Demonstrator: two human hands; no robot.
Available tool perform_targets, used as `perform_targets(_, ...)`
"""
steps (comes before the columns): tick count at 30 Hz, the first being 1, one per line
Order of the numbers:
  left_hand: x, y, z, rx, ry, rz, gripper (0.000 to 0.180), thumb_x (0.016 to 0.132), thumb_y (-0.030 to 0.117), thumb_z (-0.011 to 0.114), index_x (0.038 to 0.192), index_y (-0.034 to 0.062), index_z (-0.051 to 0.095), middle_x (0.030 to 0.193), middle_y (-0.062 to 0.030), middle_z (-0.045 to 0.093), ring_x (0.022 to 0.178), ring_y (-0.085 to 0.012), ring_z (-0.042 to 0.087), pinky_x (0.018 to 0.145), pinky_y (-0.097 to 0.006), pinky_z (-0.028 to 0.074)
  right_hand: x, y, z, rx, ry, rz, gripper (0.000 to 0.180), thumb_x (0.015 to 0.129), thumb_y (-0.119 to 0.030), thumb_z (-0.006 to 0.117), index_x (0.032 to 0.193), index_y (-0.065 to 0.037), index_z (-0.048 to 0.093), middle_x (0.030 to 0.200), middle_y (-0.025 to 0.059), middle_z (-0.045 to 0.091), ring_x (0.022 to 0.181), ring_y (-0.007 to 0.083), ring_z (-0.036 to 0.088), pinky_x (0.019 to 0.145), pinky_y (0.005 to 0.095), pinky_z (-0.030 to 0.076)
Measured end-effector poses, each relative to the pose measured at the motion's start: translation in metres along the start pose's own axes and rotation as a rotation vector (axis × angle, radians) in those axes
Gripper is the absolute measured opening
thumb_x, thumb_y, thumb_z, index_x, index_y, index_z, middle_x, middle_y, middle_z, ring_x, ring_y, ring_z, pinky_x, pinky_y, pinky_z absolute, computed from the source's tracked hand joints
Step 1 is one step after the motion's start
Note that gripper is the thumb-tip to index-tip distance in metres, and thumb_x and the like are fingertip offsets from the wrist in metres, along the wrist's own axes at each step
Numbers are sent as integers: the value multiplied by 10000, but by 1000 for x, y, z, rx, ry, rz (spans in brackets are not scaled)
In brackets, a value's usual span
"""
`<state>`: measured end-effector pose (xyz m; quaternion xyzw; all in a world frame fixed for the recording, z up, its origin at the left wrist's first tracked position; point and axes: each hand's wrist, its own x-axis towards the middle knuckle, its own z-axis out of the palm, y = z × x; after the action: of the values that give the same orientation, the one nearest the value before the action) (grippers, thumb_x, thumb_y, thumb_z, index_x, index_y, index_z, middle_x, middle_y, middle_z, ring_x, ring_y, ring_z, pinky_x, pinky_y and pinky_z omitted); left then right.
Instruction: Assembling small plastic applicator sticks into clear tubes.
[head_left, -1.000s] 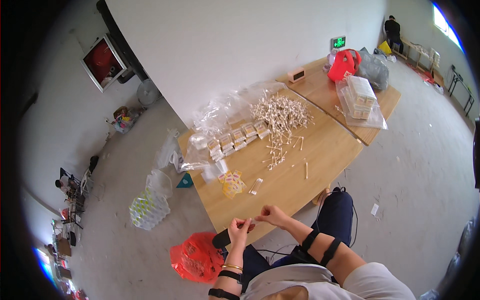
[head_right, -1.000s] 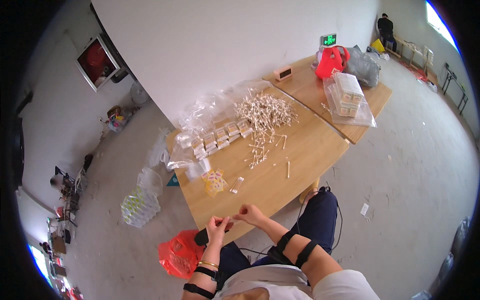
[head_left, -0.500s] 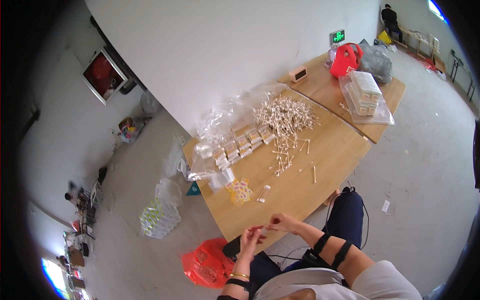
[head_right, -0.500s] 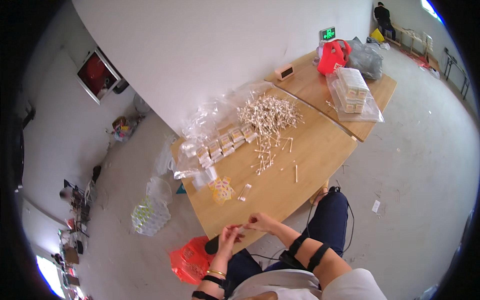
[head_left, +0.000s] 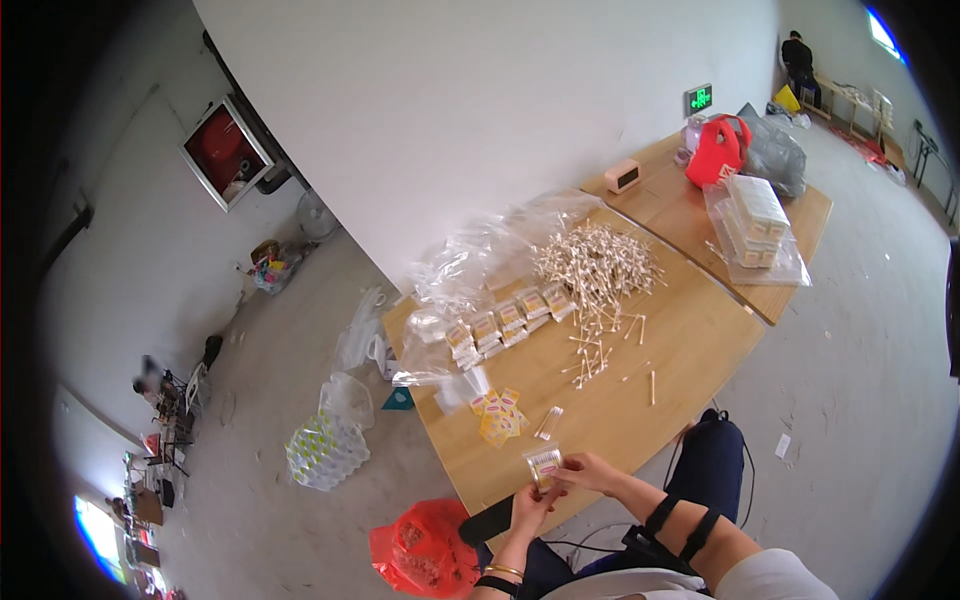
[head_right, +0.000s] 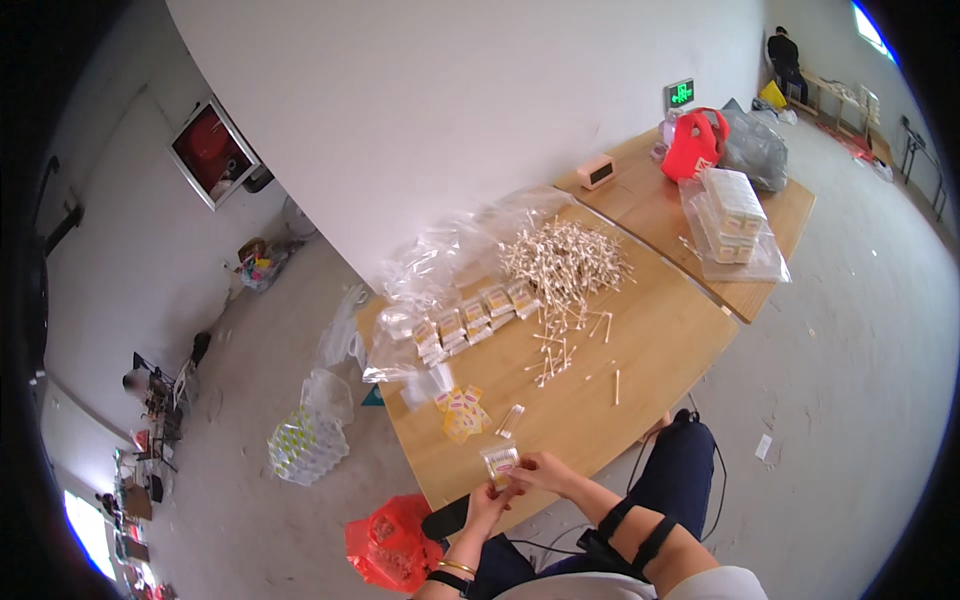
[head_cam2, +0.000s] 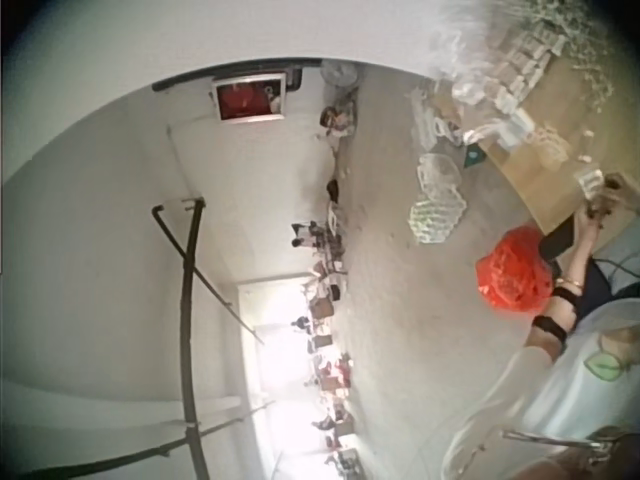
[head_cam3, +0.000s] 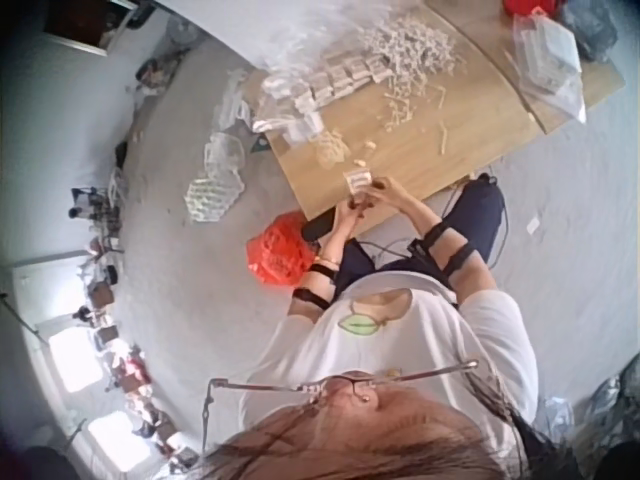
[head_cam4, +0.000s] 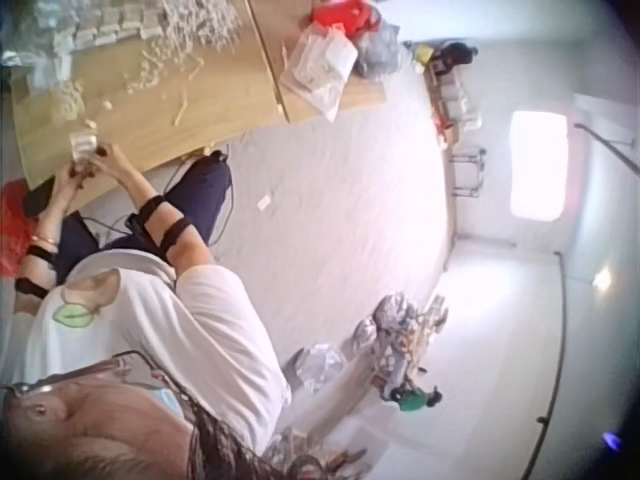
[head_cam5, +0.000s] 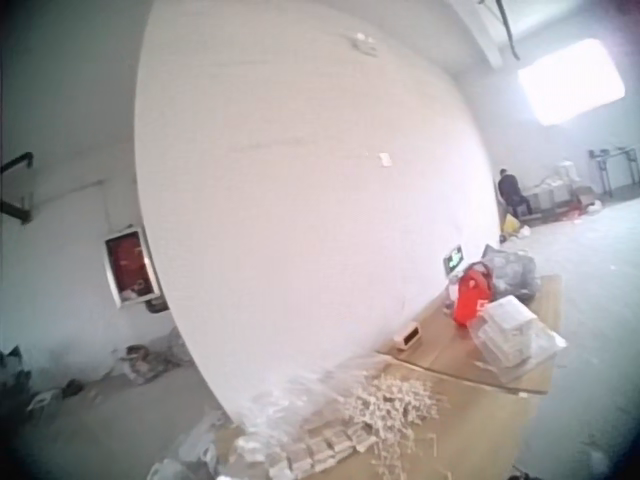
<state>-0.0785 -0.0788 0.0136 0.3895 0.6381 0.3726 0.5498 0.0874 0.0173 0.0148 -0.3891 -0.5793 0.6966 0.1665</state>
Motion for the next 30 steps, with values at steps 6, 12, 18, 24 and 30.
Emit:
perform_targets(6,53,-10,-47,-148,87,249,298,983,274,657,1184,56,637,972,-46,736,821,-110,670,670,-249,520,55,-34,-40,199,313,-99,397,932,-416,709,1019,-30,731,790,-8,669,686,75,584,602,257,485)
perform_targets(12,114,11,-123,-14,634,198,300,906,231,745,1122,56,633,1001,-45,702,880,-126,658,750,-283,532,161,-97,-94,-43,512,-235,259,904,-271,696,948,-16,680,717,23,640,653,102,603,596,291,496)
perform_targets(18,169,-23,-174,-148,857,175,392,845,207,797,1116,-4,608,966,-116,682,850,-176,670,726,-274,548,263,-144,-71,-37,512,-177,293,918,-206,689,1083,33,650,875,69,690,723,130,663,660,298,532)
perform_targets(24,194,-1,-174,-134,875,55,325,828,173,812,1026,-14,635,849,-95,676,660,-151,628,564,-281,521,248,-122,-44,-545,909,-517,295,908,-301,691,1027,-32,666,939,154,665,843,373,674,794,444,534)
perform_targets(30,195,0,-180,-54,733,-3,258,898,233,750,759,20,708,680,-47,667,646,-115,636,515,-263,483,171,-80,-32,-412,555,-356,215,920,-243,662,952,-34,703,974,163,651,784,293,681,704,387,548)
